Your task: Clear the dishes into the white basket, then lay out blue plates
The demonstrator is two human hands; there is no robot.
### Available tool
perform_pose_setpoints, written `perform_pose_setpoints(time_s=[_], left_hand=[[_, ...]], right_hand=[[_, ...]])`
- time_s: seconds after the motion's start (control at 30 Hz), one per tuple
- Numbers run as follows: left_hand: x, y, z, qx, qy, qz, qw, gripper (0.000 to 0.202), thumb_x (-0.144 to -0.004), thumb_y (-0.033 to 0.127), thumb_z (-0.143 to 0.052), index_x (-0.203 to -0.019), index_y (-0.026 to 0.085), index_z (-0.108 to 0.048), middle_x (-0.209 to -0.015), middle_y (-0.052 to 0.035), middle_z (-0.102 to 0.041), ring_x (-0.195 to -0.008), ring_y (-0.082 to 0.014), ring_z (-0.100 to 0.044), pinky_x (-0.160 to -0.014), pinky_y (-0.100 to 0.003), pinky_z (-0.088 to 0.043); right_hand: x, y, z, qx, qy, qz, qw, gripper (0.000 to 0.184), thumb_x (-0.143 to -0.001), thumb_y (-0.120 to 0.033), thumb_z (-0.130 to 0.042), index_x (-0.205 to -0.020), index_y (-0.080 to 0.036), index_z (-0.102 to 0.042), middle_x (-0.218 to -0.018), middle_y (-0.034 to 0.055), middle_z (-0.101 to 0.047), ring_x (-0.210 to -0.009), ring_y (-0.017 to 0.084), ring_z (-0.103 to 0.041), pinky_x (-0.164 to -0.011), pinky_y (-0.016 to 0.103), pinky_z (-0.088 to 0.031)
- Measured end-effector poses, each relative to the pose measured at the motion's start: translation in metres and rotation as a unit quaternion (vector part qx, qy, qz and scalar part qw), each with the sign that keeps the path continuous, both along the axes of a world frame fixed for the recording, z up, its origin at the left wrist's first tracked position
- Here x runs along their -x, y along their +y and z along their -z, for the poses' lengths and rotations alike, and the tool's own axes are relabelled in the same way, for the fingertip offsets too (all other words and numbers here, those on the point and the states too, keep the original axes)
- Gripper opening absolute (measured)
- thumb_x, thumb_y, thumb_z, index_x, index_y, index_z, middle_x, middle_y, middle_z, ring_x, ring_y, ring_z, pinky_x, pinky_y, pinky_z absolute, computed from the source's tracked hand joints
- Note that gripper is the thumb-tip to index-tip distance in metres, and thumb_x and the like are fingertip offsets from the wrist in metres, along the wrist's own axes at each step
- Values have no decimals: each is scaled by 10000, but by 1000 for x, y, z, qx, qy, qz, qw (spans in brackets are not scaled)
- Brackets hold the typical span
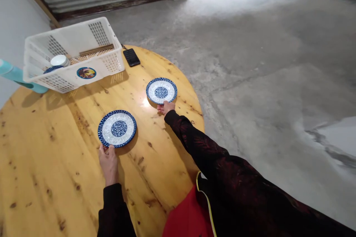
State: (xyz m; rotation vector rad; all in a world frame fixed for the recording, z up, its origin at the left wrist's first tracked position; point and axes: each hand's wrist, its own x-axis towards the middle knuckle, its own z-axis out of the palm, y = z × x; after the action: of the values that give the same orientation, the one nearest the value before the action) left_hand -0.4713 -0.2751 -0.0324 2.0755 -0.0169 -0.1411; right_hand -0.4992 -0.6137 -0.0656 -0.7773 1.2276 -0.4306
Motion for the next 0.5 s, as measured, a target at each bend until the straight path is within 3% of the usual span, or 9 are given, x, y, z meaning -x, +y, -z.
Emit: perform_pose_setpoints(time_s=[0.2, 0.5], left_hand=[[4, -9, -18, 12, 47, -29, 998, 416, -866, 411, -585, -1215, 184, -588, -1034, -63, -591, -870, -194, -613, -869, -379, -548], [4, -9, -15, 12, 42, -25, 999, 460, -835, 411, -596, -1217, 153, -591, -1025, -73, -617, -889, -204, -626, -893, -414, -546]], right_hand=[[2, 1, -1, -4, -5, -7, 1000, 222, -972, -181, -421, -911, -108, -622, -525, 29, -624, -411, 113, -580, -346, 163, -445], [4, 0, -5, -12, -1, -16, 1000, 204, -977, -154, -401, -939, -109, -597, -504, 19, -621, -406, 122, -592, -358, 168, -458]])
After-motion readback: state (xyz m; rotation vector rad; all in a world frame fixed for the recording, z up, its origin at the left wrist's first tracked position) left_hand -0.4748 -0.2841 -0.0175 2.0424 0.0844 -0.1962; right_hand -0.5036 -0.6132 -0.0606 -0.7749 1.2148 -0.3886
